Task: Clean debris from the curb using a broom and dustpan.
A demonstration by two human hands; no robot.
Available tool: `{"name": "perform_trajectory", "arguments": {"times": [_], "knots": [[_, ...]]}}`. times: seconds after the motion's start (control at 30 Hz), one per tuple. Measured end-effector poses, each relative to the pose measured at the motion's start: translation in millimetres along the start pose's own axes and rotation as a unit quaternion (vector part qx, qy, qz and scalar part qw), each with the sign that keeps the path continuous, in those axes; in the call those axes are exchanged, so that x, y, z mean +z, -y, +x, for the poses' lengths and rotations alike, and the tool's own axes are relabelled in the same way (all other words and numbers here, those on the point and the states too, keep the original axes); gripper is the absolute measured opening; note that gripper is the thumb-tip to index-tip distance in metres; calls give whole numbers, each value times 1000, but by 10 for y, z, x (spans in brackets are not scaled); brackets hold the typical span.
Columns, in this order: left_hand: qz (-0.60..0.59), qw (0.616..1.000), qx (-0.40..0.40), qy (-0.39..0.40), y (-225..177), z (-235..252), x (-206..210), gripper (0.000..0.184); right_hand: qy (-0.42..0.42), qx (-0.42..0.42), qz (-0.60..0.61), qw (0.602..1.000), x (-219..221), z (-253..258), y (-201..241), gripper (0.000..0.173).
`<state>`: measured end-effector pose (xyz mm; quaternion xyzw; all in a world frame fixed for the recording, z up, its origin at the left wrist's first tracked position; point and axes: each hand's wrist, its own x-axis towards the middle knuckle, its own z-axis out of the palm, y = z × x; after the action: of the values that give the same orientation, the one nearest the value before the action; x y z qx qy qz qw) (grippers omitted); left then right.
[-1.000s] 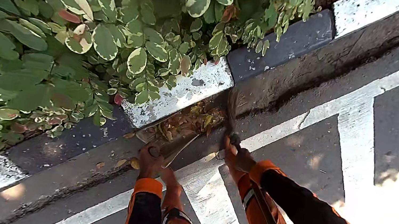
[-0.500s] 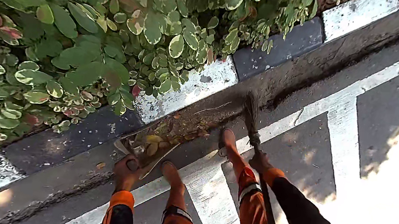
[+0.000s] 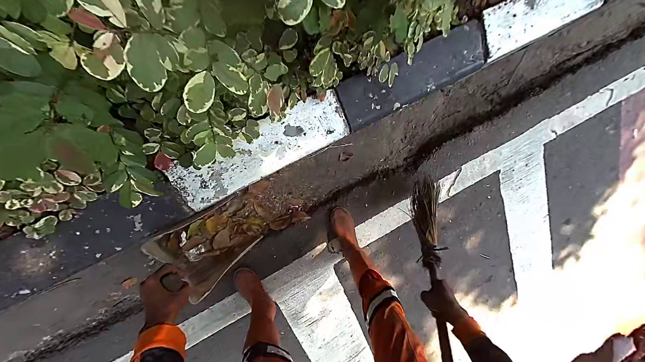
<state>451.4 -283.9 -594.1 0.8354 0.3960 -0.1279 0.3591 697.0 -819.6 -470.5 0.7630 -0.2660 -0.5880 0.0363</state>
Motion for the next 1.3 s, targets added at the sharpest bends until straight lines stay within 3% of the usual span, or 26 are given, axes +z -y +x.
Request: {"name": "perform_trajectory", "arguments": {"times": [0.1,0.2,0.27,0.33,0.4,0.47,0.5,0.57,0.63,0.67,0.73,0.77,0.83,0.9,1.0,1.07,1.17,1.2,1.23,1.3], "knots": [[-13,1000,12,-11,-80,105,33,28,112,-58,15,992,49,-34,285,29],[-20,999,28,-16,-157,23,19,28,220,-67,82,970,-439,-427,9,11],[-13,999,32,-21,-232,64,35,27,141,-57,67,986,-917,-420,10,11],[2,1000,28,-13,-237,68,22,25,11,-51,2,999,-1237,-90,205,21],[14,1000,24,-11,-215,87,56,25,-68,-63,-46,995,-1279,463,653,50],[22,1000,14,-9,-201,103,107,24,-67,-114,-79,988,-896,882,1154,82],[23,1000,13,-13,-201,134,122,24,-52,-151,-99,982,-573,955,1397,87],[26,999,16,-21,-191,162,115,24,14,-208,-136,968,90,618,1763,78],[24,1000,7,-13,-215,116,99,23,97,-226,-199,949,328,75,1785,75],[24,1000,2,-7,-240,99,72,23,126,-239,-202,941,279,-162,1652,64],[31,999,-10,-8,-290,143,61,24,162,-231,-177,943,-40,-489,1367,21],[36,999,-24,1,-312,144,44,26,173,-206,-167,948,-195,-621,1215,16],[44,997,-57,27,-329,123,4,32,123,-149,-155,969,-419,-739,961,18],[48,994,-85,47,-331,138,-43,39,10,-115,-157,981,-472,-554,923,27],[46,989,-119,72,-260,122,-169,41,-70,-113,-156,979,45,5,1341,75],[16,991,-114,64,-47,64,-239,41,-40,-144,-147,978,790,170,1721,78],[-60,998,-19,17,568,-120,-388,27,64,-175,-183,965,1902,-514,2159,97],[-86,996,13,10,787,-224,-456,24,105,-175,-191,960,2123,-824,2166,95],[-112,993,37,1,970,-276,-544,22,133,-181,-183,957,2225,-1090,2141,83],[-140,989,52,-9,1280,-374,-659,22,178,-181,-142,957,2206,-1457,1877,32]]}}
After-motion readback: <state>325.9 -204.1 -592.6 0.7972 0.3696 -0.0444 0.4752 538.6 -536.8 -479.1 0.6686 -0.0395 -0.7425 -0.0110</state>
